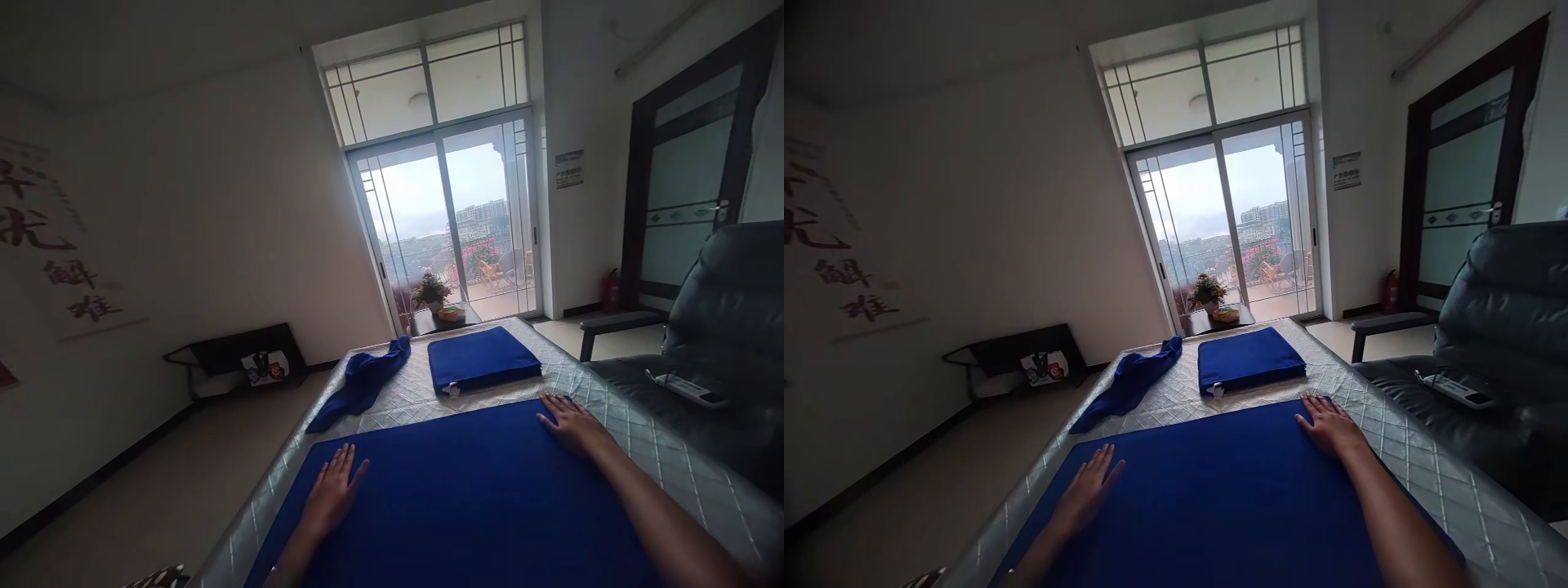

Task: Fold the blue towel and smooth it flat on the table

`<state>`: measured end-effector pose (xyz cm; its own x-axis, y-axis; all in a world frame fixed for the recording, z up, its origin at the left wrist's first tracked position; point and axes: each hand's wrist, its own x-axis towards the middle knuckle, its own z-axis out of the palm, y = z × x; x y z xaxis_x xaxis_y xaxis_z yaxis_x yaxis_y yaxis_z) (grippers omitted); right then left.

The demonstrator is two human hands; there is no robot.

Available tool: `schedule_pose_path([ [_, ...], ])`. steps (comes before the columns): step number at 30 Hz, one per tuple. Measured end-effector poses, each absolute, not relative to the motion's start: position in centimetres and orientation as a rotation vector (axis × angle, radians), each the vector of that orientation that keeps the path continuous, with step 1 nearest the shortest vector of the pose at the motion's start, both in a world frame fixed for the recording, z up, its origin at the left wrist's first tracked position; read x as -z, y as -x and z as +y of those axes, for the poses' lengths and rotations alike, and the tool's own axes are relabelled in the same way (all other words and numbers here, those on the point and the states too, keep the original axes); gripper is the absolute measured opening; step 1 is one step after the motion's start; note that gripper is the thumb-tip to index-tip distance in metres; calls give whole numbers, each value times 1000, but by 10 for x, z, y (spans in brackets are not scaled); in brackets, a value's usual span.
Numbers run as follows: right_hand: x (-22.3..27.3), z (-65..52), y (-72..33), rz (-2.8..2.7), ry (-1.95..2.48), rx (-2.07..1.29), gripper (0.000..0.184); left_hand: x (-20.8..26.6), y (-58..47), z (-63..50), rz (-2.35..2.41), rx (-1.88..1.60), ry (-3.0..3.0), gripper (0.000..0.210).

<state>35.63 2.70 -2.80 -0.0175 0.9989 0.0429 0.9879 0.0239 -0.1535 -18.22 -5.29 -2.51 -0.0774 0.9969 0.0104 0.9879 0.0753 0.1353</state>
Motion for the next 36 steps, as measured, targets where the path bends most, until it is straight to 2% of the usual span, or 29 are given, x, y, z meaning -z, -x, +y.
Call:
schedule_pose_path([
  [7,27,30,-357,-2176,2152,-124,78,41,260,-51,2405,-244,-1923,78],
  [14,34,35,-364,-2169,2121,-124,80,41,263,-54,2466,-244,-1853,79],
  [20,29,32,-362,-2193,2138,-137,81,39,263,-60,2389,-90,-2127,62],
  [24,26,30,-359,-2182,2144,-141,80,28,259,-54,2498,-61,-1973,73],
  [28,28,30,-357,-2151,2150,-152,78,11,204,-39,2581,-200,-1978,82],
  [33,27,29,-356,-2164,2156,-129,76,9,76,-18,2018,-289,-2439,70],
  [36,24,26,-354,-2188,2160,-128,76,17,26,-7,1874,-246,-2435,70],
])
